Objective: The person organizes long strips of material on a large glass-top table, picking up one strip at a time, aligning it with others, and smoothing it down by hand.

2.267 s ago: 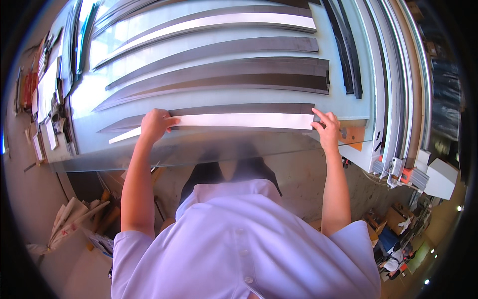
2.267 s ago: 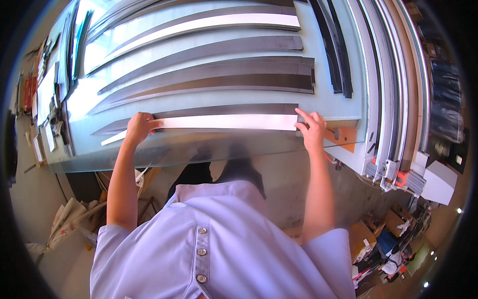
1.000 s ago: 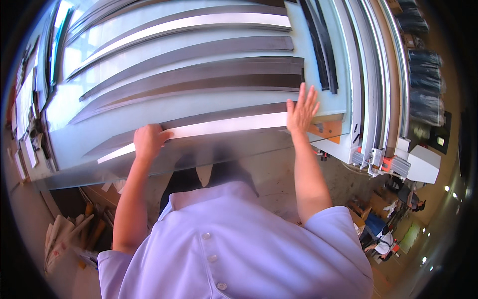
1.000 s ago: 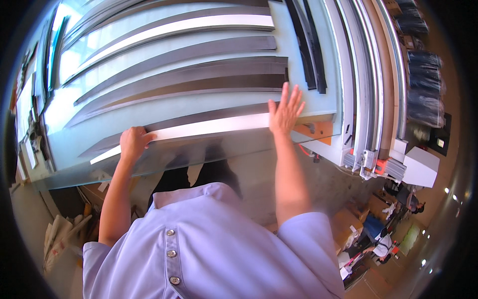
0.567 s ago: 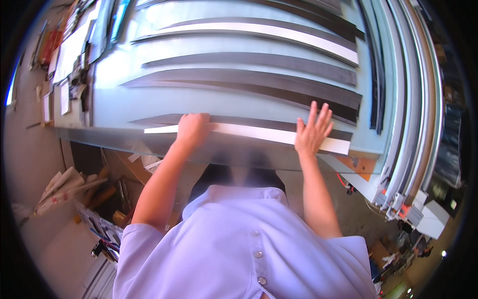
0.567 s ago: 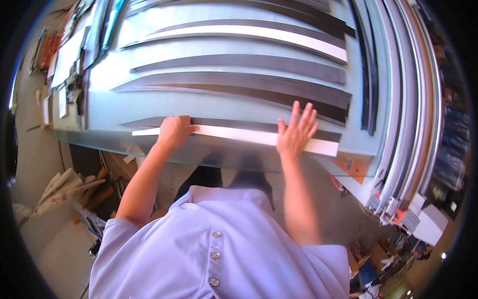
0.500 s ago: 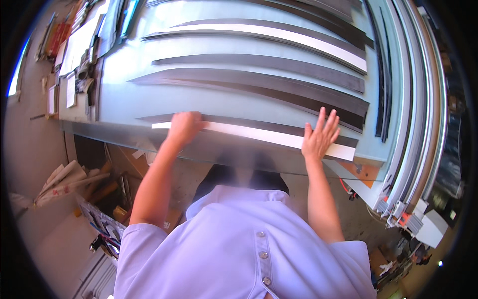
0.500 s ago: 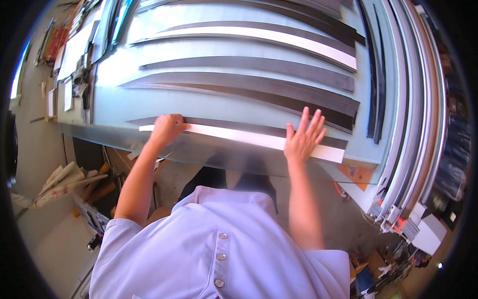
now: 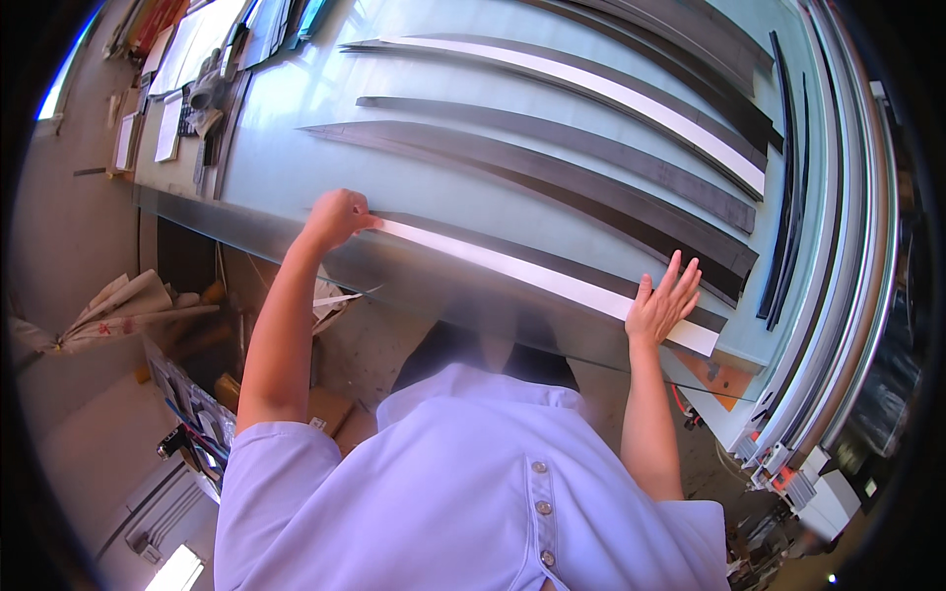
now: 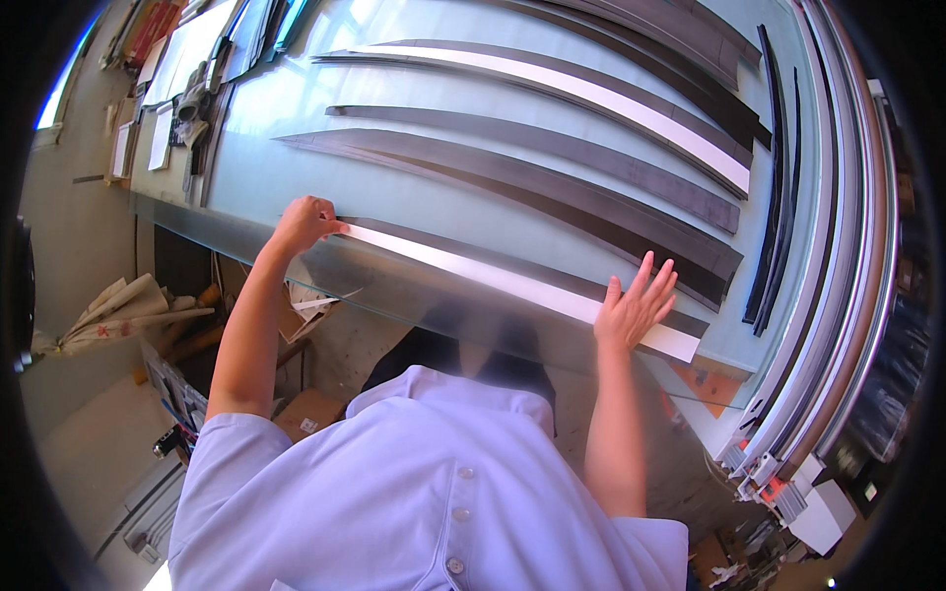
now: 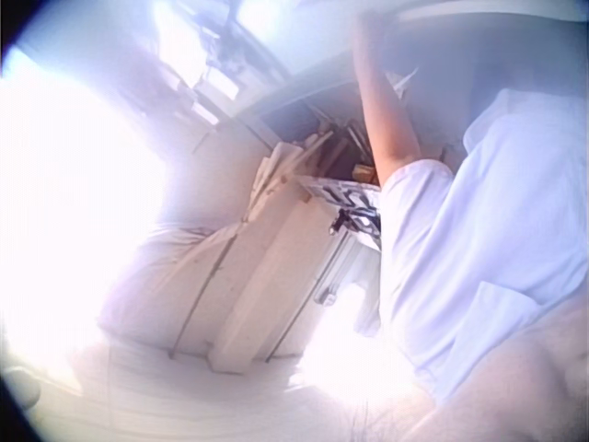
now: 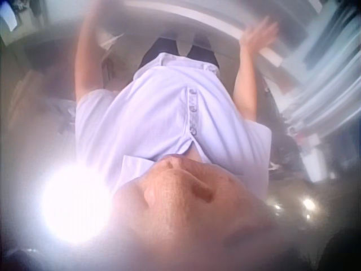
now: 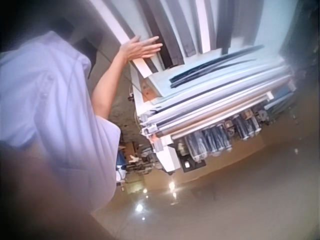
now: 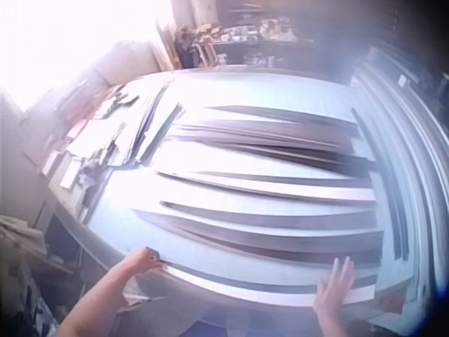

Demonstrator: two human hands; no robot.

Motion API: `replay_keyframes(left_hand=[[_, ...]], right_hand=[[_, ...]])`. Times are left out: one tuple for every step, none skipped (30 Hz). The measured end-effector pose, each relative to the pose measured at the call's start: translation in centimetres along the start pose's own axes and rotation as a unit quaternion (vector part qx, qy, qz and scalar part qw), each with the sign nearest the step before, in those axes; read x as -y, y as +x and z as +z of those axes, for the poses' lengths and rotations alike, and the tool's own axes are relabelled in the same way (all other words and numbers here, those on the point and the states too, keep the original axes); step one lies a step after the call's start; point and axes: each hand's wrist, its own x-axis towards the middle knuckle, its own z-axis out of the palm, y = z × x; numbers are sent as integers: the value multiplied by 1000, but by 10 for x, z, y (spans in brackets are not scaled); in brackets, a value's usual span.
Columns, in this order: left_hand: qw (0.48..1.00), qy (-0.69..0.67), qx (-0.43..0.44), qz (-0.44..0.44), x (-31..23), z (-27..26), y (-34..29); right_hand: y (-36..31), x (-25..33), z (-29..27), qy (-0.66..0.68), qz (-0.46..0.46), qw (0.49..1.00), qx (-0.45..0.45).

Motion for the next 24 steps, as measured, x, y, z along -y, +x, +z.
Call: replay_keyframes(left_hand=[[1000,1,0,-3,-1,0,0],[1000,1,0,-5,-2,0,0],[1000,2,0,-6,-2,-1,0],[1000,3,1,-7,-2,-1,0],[1000,4,1,-7,-2,-1,0],[1000,3,4,-14,-3,-1,0],[1000,1,6,-20,-5,-2,0],[1000,0,9,-26,-6,-2,0],[1000,25,-4,-5,-4,0,0],[998,50,-17,16,0,2,-1],[996,75,-30,37,3,4,-1],[991,127,-41,33,1,1,-2],[982,179,-53,29,-1,-3,-3],[971,230,-64,24,-2,-5,-4],[976,209,-60,1,3,-8,-3],[980,188,-55,-22,12,-12,-3],[984,166,-51,-44,20,-16,-3],[988,137,-52,-52,25,-17,-2],[991,107,-54,-59,30,-18,-2],[993,77,-55,-67,35,-18,-1],[994,57,-54,-73,41,-18,0],[995,38,-54,-80,47,-16,1],[995,18,-53,-87,53,-14,2],[993,14,-72,-88,65,-11,1]], right_hand=[[-1,0,0,2,1,1000,1],[-1,0,-1,4,2,1000,1],[-2,1,-1,6,3,1000,2],[-2,1,-1,7,1,1000,-1],[-2,1,-1,9,0,1000,-3],[-2,1,-1,9,-1,1000,-6],[-2,1,-1,9,-2,1000,-8],[-2,1,-1,9,-3,1000,-10],[-2,1,-2,10,-5,1000,-12],[-2,2,-2,11,-5,1000,-13],[-2,2,-2,12,-6,1000,-13],[-2,2,-2,12,-5,1000,-14],[-3,1,-2,9,-3,1000,-12],[-4,0,-1,7,-1,1000,-10],[-4,0,-2,6,0,1000,-8],[-4,0,-3,8,0,1000,-9],[-4,1,-5,9,-1,1000,-10],[-4,1,-5,10,-1,1000,-11],[-5,1,-5,10,-1,1000,-12],[-5,0,-5,10,0,1000,-13],[-5,1,-5,11,0,1000,-13],[-5,1,-5,17,-2,1000,-14],[-5,2,-4,24,-4,1000,-14],[-5,2,-4,31,-6,999,-15]])
